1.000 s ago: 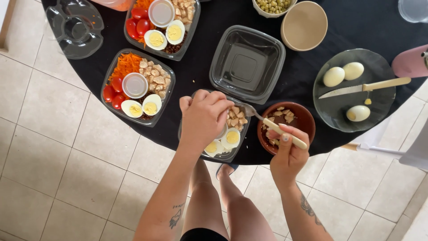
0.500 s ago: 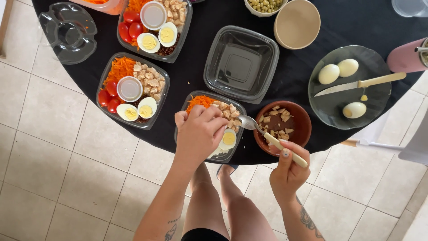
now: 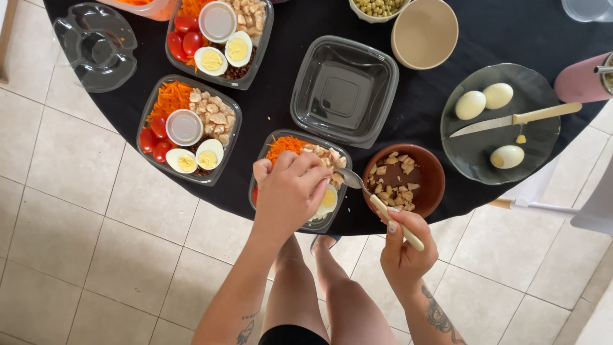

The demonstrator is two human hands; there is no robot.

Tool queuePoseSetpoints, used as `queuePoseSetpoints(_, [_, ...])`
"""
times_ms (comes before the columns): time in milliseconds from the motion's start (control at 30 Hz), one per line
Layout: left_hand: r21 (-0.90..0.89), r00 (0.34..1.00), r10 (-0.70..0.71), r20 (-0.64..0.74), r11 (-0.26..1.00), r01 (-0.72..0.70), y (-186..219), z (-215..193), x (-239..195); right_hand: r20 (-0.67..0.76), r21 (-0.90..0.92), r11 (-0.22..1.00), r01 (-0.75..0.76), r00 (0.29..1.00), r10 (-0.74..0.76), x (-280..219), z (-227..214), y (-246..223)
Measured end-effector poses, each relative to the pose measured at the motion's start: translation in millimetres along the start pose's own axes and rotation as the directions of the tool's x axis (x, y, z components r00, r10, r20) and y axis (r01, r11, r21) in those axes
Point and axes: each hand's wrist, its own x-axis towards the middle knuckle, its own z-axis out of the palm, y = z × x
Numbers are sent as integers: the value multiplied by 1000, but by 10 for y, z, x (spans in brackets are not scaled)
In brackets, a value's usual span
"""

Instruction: The person uses a spoon to scoop cooked chicken pieces from a brown bowl and distributes them into several clear plastic meal prep containers. The containers already contain shredded carrots, cherry tomatoes, and halved hard-boiled eggs. The person carefully arranges the chicken in each container.

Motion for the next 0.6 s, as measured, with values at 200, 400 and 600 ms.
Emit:
queuePoseSetpoints(200, [42, 999, -13, -43, 999, 15, 165, 182, 22, 41, -53, 990, 128, 991, -126, 23, -62, -17])
queuePoseSetpoints(400, [-22, 993, -83, -87, 996, 81, 121, 150, 16, -215, -167, 985, 53, 973, -89, 289, -221, 172])
queuePoseSetpoints(600, [-9, 997, -31, -76, 1000, 30, 272, 146, -71, -189, -50, 999, 11, 982, -21, 554, -825, 287])
